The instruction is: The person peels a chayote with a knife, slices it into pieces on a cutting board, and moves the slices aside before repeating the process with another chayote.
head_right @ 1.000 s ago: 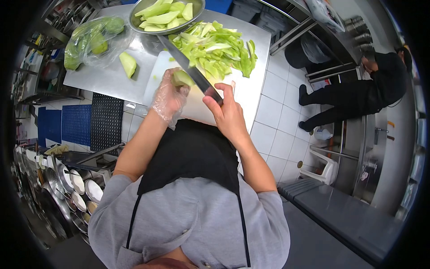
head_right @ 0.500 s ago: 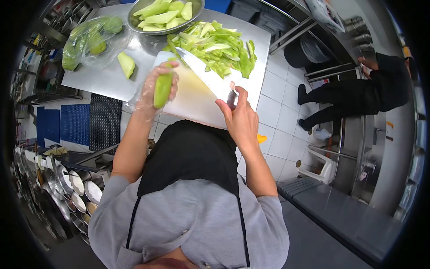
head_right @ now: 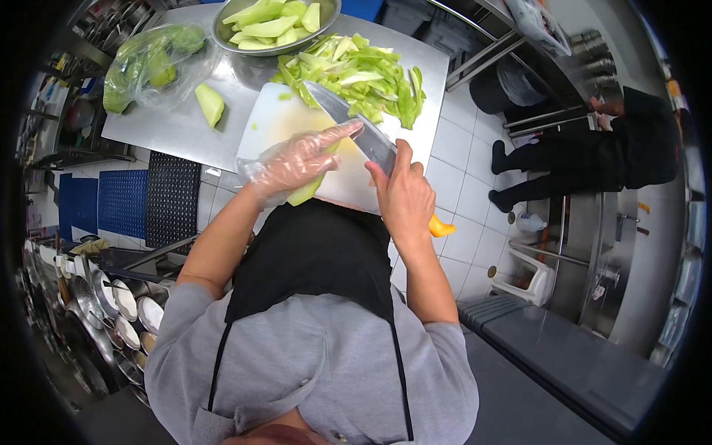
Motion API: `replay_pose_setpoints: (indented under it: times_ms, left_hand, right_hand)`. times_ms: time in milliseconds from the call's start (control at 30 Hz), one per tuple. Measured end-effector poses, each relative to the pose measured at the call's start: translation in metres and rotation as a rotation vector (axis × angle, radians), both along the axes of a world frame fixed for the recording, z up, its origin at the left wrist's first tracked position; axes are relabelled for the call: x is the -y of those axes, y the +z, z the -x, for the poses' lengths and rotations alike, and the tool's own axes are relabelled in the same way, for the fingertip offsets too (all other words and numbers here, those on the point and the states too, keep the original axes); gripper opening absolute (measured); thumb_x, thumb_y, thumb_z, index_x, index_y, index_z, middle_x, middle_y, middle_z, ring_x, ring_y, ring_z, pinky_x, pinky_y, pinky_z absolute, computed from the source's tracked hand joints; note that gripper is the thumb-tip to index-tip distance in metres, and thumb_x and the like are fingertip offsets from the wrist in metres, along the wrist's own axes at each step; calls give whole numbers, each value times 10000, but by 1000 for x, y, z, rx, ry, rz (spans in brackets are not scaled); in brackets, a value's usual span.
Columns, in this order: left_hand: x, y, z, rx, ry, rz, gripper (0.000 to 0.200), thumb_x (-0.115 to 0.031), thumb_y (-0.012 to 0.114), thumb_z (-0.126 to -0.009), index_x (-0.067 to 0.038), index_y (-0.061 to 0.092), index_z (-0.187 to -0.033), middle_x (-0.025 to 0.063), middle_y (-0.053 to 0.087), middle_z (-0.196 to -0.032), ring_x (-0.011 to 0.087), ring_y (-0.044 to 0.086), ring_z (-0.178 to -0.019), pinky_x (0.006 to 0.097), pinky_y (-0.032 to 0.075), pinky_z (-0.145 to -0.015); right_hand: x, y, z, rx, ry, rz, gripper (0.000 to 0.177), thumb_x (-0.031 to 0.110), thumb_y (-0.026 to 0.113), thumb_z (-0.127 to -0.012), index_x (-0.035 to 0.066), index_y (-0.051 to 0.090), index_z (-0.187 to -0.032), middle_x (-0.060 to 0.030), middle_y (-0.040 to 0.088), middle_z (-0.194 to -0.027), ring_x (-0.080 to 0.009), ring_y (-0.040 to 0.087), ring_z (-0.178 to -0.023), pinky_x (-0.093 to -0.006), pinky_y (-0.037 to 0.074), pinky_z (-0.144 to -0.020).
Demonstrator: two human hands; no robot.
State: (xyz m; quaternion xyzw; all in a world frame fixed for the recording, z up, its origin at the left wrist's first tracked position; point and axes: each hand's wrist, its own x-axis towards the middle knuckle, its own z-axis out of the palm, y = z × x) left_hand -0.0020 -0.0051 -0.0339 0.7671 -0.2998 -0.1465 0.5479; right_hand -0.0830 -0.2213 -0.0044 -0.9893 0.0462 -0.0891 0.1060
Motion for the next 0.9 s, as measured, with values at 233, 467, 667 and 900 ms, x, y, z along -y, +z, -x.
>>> replay_pose_setpoints:
  times_ms: [233,467,667,900]
  left_hand:
    - [-3,-15,-38,-9,156,-28,644,-138,599,-967,-123,435,-1590,139,626,-1449,237,599,-1318,349,438,-1130]
    - [-11,-5,-55,-946,577,544,576,-360,639,-956,-47,524,-1426,110,652,-895,171,591,-588,324,535,-554]
    - [-14,-51,-62,-1308,522,1135,411,-381,593,-977,-44,566,-1210,134,660,-848,216,647,-692,338,557,-593]
    - [4,-9,-35,-1145,509,1284,242,-324,569,-1028,-84,598,-1013,47,650,-816,185,659,-686,329,603,-622]
  right_hand:
    - [23,12,30,-23,-73,-98,645,466,761,-921,89,504,-1376,-210,707,-852,-406,712,-725,-480,546,-638]
    - [48,12,58,-93,-212,-506,525,370,735,-976,45,525,-1331,-149,690,-739,-263,686,-667,-357,507,-616]
    - [29,-9,55,-169,-159,-934,465,296,683,-1022,29,515,-1362,-90,657,-714,-142,602,-654,-301,464,-602]
    - [-23,16,41,-73,263,-517,690,438,772,-927,21,511,-1411,-200,710,-875,-314,688,-656,-406,561,-618]
